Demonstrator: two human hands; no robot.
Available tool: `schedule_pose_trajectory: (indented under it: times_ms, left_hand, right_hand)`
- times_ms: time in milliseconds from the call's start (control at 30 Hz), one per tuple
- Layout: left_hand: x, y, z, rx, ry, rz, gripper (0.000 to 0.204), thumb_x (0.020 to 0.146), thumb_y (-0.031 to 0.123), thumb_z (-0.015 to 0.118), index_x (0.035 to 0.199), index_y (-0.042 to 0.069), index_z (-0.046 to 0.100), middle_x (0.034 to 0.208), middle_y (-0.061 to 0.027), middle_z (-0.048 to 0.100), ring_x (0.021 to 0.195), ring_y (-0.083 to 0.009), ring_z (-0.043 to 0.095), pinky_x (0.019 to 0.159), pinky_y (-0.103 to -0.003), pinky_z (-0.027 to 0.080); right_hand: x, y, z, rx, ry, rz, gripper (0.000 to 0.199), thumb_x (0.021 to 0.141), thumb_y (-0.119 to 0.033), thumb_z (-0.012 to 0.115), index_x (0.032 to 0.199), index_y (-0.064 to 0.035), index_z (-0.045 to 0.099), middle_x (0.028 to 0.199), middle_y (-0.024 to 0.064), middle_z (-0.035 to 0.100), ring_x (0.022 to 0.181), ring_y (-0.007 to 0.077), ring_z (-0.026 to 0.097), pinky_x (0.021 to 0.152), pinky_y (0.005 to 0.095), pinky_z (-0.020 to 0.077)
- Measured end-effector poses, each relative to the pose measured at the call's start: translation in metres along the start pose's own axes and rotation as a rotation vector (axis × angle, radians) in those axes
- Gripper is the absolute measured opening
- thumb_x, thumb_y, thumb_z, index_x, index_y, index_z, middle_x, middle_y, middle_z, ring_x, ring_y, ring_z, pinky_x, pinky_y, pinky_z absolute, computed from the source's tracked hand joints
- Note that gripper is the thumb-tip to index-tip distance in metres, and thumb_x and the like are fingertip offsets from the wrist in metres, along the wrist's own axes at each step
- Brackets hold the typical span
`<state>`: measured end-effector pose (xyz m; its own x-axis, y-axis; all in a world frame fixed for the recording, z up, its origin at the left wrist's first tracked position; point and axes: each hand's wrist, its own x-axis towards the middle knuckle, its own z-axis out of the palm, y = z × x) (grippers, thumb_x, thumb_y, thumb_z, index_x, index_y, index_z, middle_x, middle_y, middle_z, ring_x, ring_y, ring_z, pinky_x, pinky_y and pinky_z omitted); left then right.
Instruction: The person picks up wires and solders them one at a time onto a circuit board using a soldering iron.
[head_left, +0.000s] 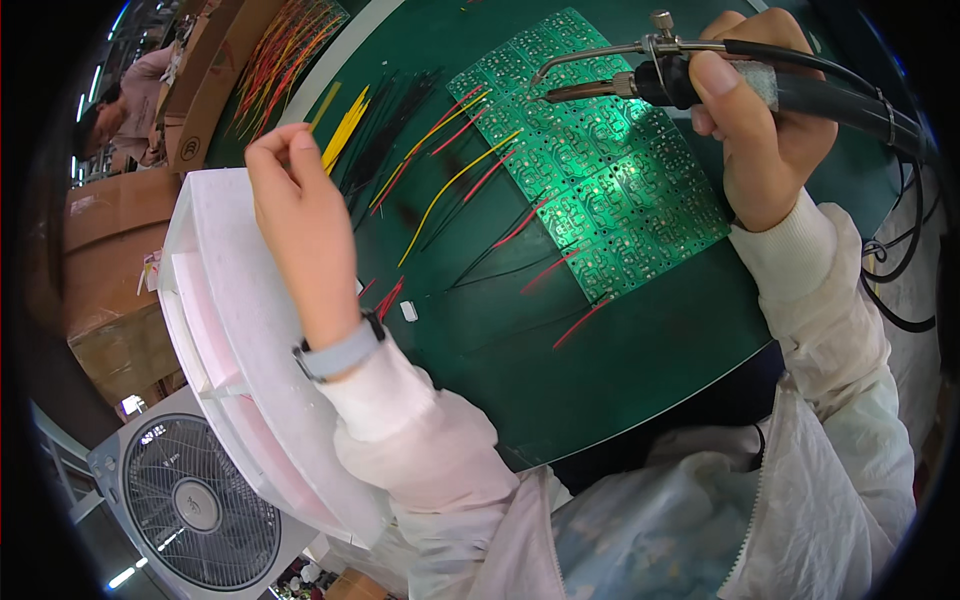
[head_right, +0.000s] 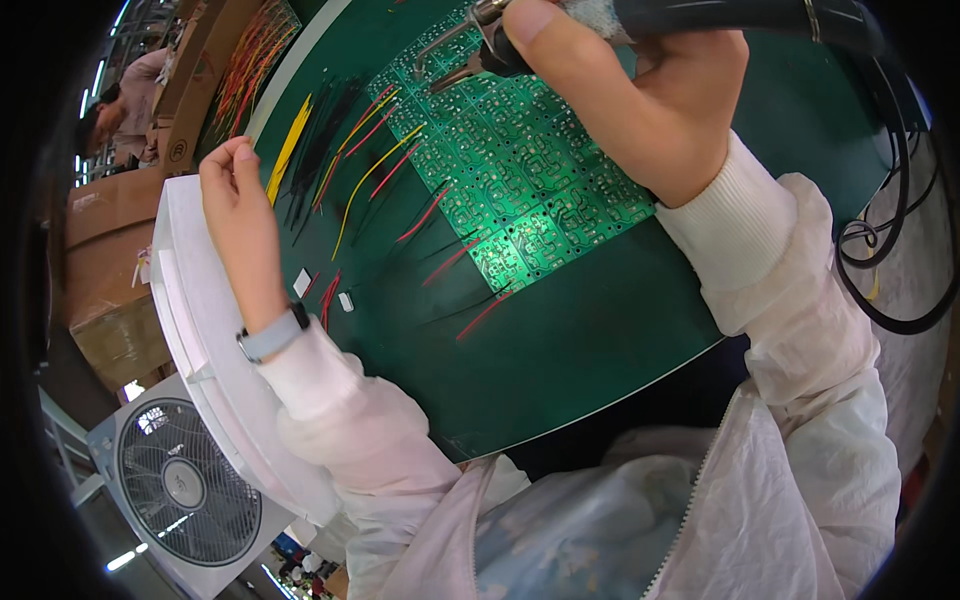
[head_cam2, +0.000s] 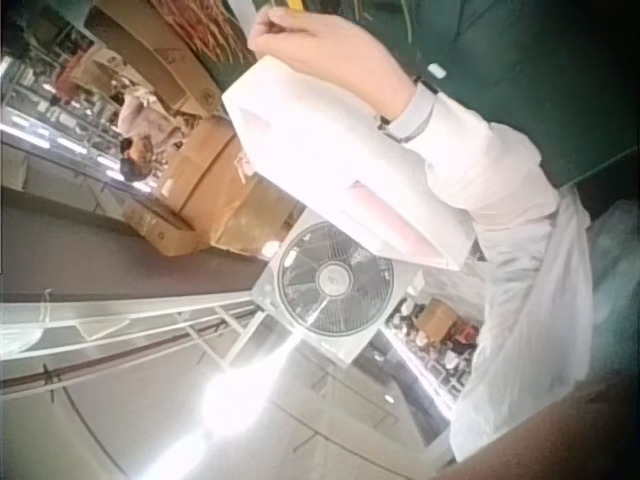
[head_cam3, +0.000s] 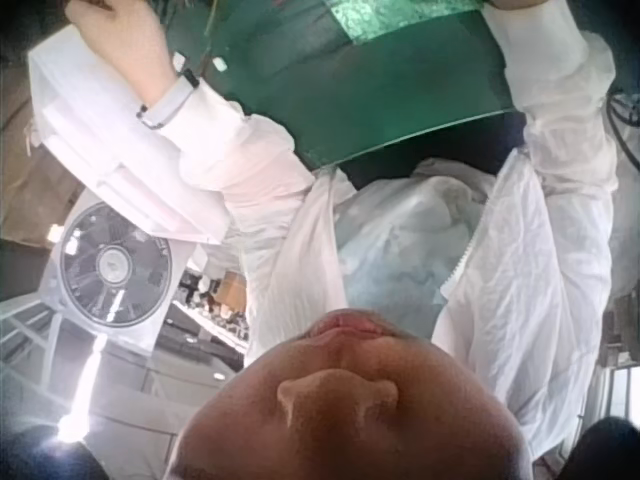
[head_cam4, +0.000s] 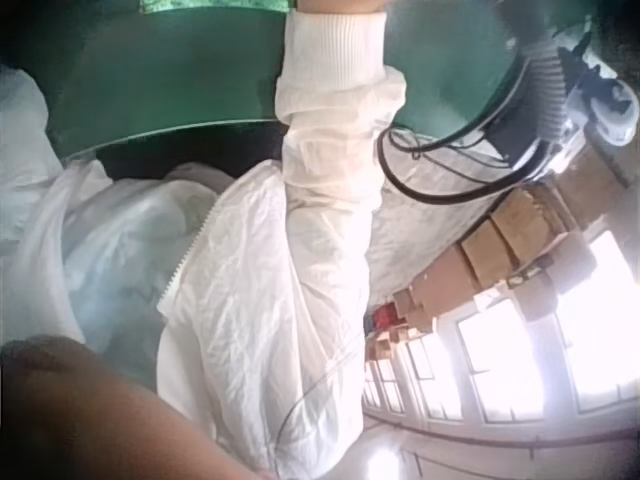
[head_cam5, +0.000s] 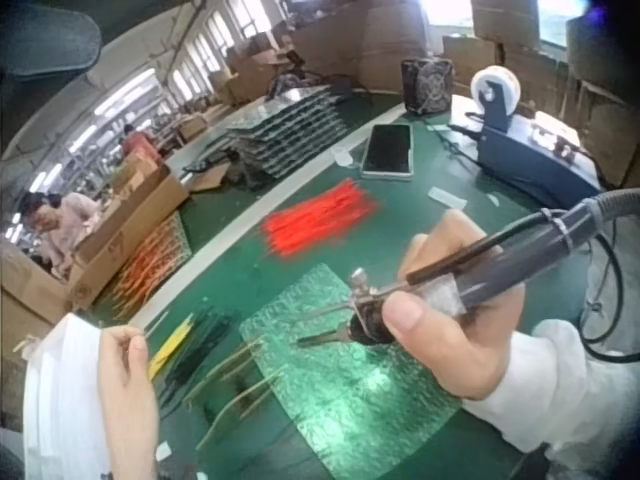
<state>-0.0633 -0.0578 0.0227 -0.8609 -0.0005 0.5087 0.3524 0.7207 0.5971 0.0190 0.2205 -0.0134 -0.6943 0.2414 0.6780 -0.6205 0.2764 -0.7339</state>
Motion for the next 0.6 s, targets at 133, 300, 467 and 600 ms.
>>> schedule_pose_trajectory:
  times_ms: [133,300,467,600]
  left_hand:
    - [-0.050,0.050,0.008,-0.064,-0.147,-0.137,0.013,0.090,0.016,0.061,0.090,0.003,0.063,0.082,-0.0030,0.061,0.074,-0.0103,0.054,0.064,-0.025,0.041]
    - [-0.083,0.068,0.017,-0.083,-0.129,0.103,0.007,0.080,0.007,0.072,0.086,0.007,0.069,0.074,0.0024,0.052,0.063,-0.0050,0.040,0.057,-0.019,0.031]
    - [-0.087,0.062,0.025,-0.140,-0.209,0.085,0.010,0.076,0.005,0.075,0.085,0.007,0.070,0.072,0.0030,0.047,0.066,-0.0062,0.040,0.055,-0.021,0.031]
    - [-0.087,0.061,0.028,-0.136,-0.217,0.071,0.016,0.070,0.000,0.075,0.083,0.009,0.070,0.068,0.0000,0.046,0.058,-0.0094,0.040,0.050,-0.024,0.032]
  right_hand:
    - [-0.001,-0.012,0.000,-0.030,-0.038,-0.118,0.026,0.084,-0.020,0.068,0.090,-0.0008,0.053,0.068,0.0047,0.055,0.056,0.0096,0.049,0.051,0.0239,0.0370]
    - [-0.018,-0.031,0.002,0.000,-0.014,0.046,0.017,0.083,-0.012,0.060,0.084,0.0011,0.049,0.073,0.0098,0.053,0.054,0.0077,0.045,0.047,0.0207,0.0358]
    - [-0.034,-0.042,-0.008,0.008,0.020,0.210,0.026,0.079,-0.020,0.062,0.086,-0.0006,0.046,0.073,0.0109,0.052,0.051,0.0086,0.043,0.048,0.0208,0.0357]
    - [-0.035,-0.047,-0.012,-0.052,0.005,0.292,0.027,0.079,-0.021,0.061,0.086,-0.0006,0.045,0.074,0.0126,0.051,0.051,0.0093,0.042,0.048,0.0213,0.0361]
